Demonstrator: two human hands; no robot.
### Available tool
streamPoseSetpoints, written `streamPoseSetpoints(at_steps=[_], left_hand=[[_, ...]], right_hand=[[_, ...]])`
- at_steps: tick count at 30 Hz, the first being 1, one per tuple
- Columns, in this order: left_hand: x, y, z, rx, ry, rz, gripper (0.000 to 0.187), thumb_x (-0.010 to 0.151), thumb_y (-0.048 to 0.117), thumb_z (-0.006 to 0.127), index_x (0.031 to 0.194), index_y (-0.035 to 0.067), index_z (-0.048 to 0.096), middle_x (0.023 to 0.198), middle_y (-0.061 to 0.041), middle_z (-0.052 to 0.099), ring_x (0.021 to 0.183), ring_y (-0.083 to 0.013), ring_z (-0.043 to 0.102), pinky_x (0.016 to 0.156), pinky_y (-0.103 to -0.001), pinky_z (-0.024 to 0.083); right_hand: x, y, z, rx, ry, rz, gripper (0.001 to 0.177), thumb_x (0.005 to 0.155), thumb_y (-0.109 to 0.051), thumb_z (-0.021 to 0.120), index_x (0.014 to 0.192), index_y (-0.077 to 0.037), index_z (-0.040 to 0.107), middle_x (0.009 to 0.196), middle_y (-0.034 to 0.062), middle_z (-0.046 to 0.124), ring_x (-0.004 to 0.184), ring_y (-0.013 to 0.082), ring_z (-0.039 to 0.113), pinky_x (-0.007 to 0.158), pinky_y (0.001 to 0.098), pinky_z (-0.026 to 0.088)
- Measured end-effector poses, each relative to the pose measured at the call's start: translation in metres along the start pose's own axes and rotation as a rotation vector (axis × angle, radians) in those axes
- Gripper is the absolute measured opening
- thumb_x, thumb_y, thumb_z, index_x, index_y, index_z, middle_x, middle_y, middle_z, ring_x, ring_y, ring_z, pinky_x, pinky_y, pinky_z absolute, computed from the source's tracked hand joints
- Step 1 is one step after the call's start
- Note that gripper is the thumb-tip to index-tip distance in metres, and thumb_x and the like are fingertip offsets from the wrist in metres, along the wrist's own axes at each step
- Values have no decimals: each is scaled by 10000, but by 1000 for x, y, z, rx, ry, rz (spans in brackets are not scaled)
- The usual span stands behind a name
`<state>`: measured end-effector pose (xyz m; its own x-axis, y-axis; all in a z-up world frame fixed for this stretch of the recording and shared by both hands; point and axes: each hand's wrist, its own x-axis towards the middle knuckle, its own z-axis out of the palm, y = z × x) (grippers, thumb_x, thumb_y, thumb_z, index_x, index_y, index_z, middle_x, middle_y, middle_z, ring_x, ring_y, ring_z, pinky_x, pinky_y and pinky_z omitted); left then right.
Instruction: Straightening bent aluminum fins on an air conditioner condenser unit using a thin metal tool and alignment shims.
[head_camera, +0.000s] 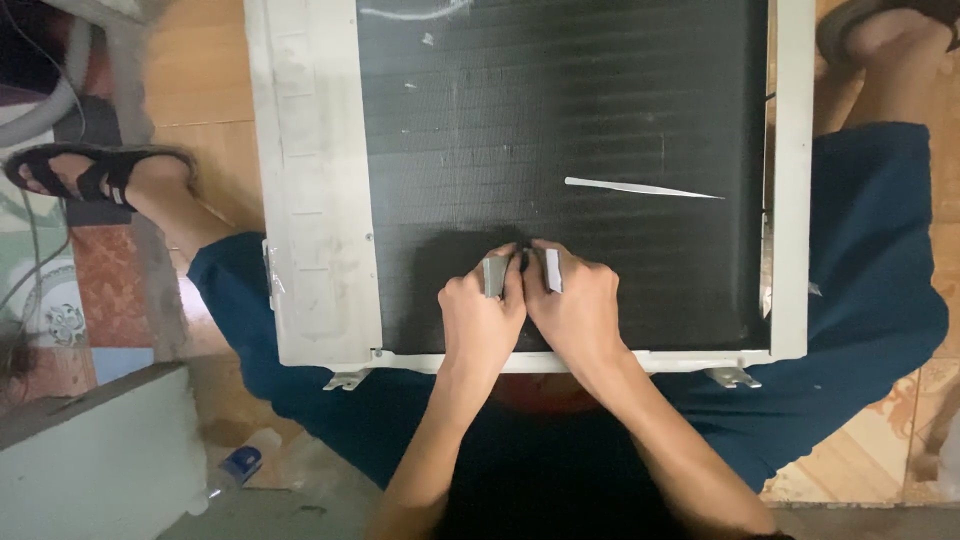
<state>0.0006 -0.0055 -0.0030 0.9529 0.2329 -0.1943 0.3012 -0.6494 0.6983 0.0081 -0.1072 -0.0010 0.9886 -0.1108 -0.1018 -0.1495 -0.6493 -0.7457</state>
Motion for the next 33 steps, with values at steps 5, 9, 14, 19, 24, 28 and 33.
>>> streamPoseSetpoints(at_steps=[5,9,14,19,24,28,33], left_hand=[[2,-7,-3,-10,-65,-5,227,943,220,651,1049,101,813,626,-276,694,604,-504,695,524,-514,570],[4,-1,-8,-70,-123,-39,236,956,216,644,1064,86,808,676,-271,719,579,-481,705,535,-442,602],[4,-2,-10,-58,-127,-14,231,946,208,649,1079,104,807,652,-291,700,601,-492,702,500,-436,574],[3,1,-9,-63,-154,-17,244,970,231,634,1083,93,801,695,-259,731,572,-450,718,551,-417,607],[4,-1,-4,29,-165,48,264,967,200,614,1099,49,785,675,-317,698,615,-509,704,532,-499,578],[5,-3,-4,46,-153,53,268,977,174,591,1118,53,784,669,-291,703,581,-472,708,538,-445,590],[4,0,-4,38,-145,24,260,969,172,600,1095,32,780,667,-302,700,585,-490,706,505,-461,578]], right_hand=[[-5,22,1,91,47,19,145,860,-101,753,964,-119,853,718,182,747,794,421,718,579,430,555],[-5,40,8,292,63,77,130,869,-69,752,937,-99,858,766,197,755,857,408,723,608,426,561],[-7,60,18,406,67,93,92,896,-59,766,946,-68,842,834,200,775,908,350,736,703,439,574],[-7,65,17,418,44,117,102,913,-35,749,962,-58,836,893,180,791,947,318,747,810,459,569],[-6,61,13,470,16,139,90,931,-50,751,984,-24,819,945,205,788,962,351,749,889,509,556],[-9,70,16,448,52,80,70,908,-52,767,939,-65,829,869,152,793,884,343,762,850,475,574],[-13,69,17,340,102,50,82,895,-60,780,929,-94,847,849,159,785,955,330,732,704,385,561]])
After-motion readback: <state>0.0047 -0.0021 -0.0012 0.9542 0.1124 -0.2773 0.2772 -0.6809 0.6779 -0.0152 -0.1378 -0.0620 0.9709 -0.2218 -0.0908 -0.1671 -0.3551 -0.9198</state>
